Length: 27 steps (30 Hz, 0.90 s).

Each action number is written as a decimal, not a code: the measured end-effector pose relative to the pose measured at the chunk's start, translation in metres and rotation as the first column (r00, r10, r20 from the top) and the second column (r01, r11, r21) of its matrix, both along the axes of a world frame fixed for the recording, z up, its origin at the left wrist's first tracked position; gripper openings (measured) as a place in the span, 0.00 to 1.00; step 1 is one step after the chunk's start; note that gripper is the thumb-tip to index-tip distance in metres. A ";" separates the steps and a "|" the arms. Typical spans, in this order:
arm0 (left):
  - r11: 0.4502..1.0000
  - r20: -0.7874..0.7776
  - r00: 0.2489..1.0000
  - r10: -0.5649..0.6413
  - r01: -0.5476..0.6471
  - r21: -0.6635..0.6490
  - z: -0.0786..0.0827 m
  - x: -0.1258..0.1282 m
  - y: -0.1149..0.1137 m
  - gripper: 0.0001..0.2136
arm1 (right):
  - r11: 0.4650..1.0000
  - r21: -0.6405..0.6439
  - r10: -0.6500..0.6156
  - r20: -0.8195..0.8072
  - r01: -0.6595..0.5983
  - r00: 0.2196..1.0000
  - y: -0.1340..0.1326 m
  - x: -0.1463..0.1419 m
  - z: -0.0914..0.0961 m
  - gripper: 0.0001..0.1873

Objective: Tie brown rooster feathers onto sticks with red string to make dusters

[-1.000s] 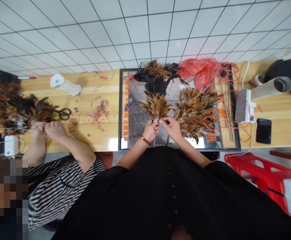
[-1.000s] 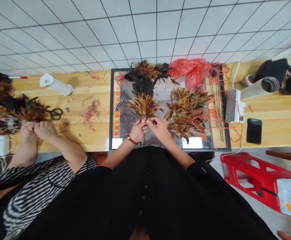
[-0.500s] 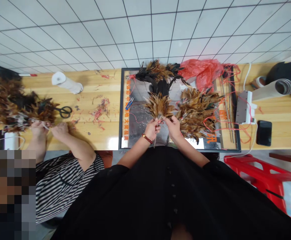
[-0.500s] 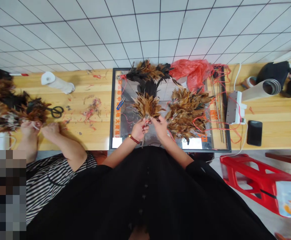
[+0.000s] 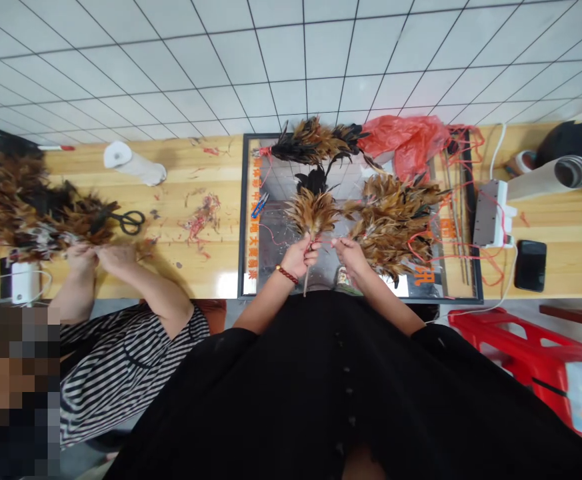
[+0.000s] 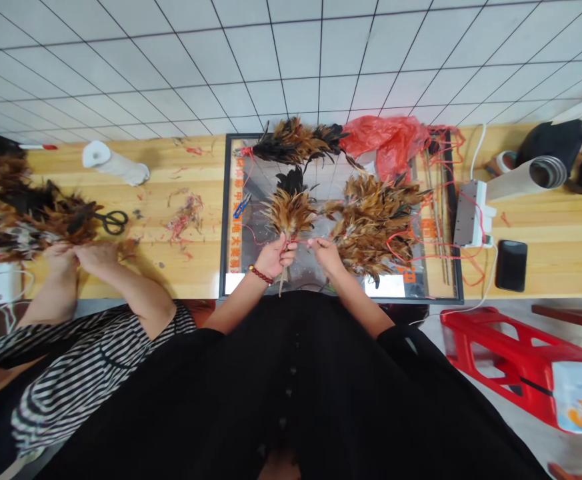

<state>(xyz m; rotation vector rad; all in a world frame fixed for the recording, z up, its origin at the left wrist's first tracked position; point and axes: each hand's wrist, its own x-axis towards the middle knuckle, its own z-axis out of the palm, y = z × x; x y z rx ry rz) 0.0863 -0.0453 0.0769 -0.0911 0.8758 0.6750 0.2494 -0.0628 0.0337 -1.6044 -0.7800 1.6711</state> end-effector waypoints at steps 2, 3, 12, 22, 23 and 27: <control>1.000 0.010 1.000 0.024 -0.024 0.006 0.003 -0.002 0.000 0.12 | 0.995 -0.056 -0.091 -0.067 0.088 0.994 0.004 0.003 0.005 0.26; 0.999 0.011 0.999 0.038 -0.038 0.010 0.005 -0.002 0.001 0.12 | 0.991 -0.069 -0.122 -0.096 0.116 0.988 0.007 0.006 0.007 0.25; 0.992 -0.050 0.996 0.068 -0.062 0.110 0.023 -0.002 0.004 0.11 | 0.981 -0.145 -0.153 -0.160 0.130 0.975 0.008 0.010 0.013 0.21; 0.971 -0.416 0.893 0.172 -0.083 0.222 0.004 -0.018 0.003 0.09 | 0.737 0.281 0.101 0.854 -0.615 0.510 0.081 0.043 -0.006 0.13; 0.972 -0.435 0.885 0.169 -0.078 0.220 0.004 -0.019 0.003 0.09 | 0.698 0.246 0.082 0.906 -0.673 0.416 0.092 0.047 -0.010 0.17; 0.978 -0.468 0.870 0.152 -0.064 0.199 0.004 -0.019 0.003 0.07 | 0.587 0.095 0.170 0.957 -0.804 0.237 0.115 0.055 -0.024 0.14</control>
